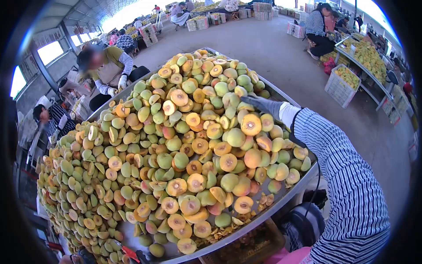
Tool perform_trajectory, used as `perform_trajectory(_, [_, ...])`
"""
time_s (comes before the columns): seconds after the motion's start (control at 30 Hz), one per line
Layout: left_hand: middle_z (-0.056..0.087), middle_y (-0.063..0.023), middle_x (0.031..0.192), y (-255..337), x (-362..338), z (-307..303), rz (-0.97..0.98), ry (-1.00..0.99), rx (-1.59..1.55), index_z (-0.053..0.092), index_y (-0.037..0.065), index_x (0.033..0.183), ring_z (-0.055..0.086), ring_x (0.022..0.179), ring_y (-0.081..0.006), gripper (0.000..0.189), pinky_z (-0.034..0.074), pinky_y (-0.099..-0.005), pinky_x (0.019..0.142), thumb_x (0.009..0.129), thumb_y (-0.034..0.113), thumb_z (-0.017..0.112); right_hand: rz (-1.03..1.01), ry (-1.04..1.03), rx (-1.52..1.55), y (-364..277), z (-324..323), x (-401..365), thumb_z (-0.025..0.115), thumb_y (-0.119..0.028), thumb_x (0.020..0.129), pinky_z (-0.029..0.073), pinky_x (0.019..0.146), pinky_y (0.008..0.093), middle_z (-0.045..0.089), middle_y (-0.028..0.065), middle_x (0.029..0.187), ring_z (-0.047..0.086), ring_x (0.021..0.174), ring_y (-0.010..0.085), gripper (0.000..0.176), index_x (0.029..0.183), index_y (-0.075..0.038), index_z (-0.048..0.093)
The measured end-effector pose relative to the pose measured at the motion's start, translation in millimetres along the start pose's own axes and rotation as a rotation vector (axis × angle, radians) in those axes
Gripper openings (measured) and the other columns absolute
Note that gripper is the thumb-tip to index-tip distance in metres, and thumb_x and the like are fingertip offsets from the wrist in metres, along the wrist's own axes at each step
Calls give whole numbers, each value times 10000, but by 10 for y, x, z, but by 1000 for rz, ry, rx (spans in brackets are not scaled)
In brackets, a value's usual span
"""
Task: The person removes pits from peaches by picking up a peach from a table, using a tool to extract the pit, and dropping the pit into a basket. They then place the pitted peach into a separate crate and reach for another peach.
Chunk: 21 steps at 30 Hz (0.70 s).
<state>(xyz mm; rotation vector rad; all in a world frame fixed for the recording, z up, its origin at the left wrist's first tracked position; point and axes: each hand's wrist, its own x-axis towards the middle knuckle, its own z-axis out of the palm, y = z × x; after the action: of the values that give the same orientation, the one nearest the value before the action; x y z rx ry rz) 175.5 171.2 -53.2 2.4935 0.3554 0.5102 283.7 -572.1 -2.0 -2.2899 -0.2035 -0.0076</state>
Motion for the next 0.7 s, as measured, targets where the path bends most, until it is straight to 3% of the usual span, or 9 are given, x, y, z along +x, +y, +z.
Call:
perform_trajectory(0.03, [725,-118,879,28,-12,11,5,10,20,667,-10,1151,651,711,-207,465,526,-354,651,878,359,738,-21,-106,180,-156,174,67,590,-160,958,329,1148,404,317,89,1569,361,1411,246,694,1560,-188,247])
perform_trajectory(0.1, [723,-119,872,109,-23,-32,25,19,31,663,-6,1173,649,707,-210,483,525,-359,652,875,366,743,-465,-122,-577,88,597,411,543,3,903,299,1168,455,303,136,1561,314,1433,370,702,1531,-192,298])
perform_trajectory(0.3, [719,-182,902,351,-54,-143,48,5,-15,654,30,1228,674,750,-303,537,518,-408,679,885,440,705,-740,-42,-565,-679,1704,702,591,-283,941,339,1137,467,327,214,1530,335,1397,441,623,1505,-200,339])
perform_trajectory(0.37, [718,-189,908,346,-57,-167,57,-7,38,653,30,1233,673,764,-323,561,518,-415,697,879,463,701,45,-262,6,-1521,1839,553,583,-572,907,301,1158,481,315,267,1531,248,1445,452,754,1511,-200,327])
perform_trajectory(0.4, [718,-197,915,346,-53,-170,61,-15,84,651,31,1237,672,779,-343,584,517,-422,715,874,486,698,79,-302,28,-1708,1828,505,498,-747,859,262,1176,487,299,310,1527,175,1473,442,882,1524,-199,307])
perform_trajectory(0.5, [716,-210,927,247,-10,-138,20,-43,192,653,29,1231,670,788,-349,618,514,-423,727,857,518,704,28,-524,-107,-1979,1633,499,437,-787,860,261,1180,481,246,294,1558,205,1469,429,894,1544,-232,285])
perform_trajectory(0.6, [719,-204,911,155,-6,-75,-27,-58,139,657,10,1204,667,764,-338,623,513,-426,705,848,517,714,-51,-260,-135,-1933,1026,638,440,-783,870,353,1129,444,353,195,1536,451,1345,382,894,1515,-171,353])
perform_trajectory(0.67, [720,-185,865,239,-27,-73,-6,0,19,671,-15,1144,659,717,-306,579,514,-412,668,853,484,724,135,-76,-105,-1616,559,901,484,-743,879,371,1110,412,417,209,1486,473,1328,354,895,1507,-119,358])
perform_trajectory(0.7, [720,-185,865,252,-60,-97,-21,6,30,671,-15,1144,659,717,-306,579,514,-412,668,853,484,724,-38,-44,-194,-798,453,1260,453,-761,877,328,1142,398,364,208,1528,406,1385,344,920,1524,-120,327])
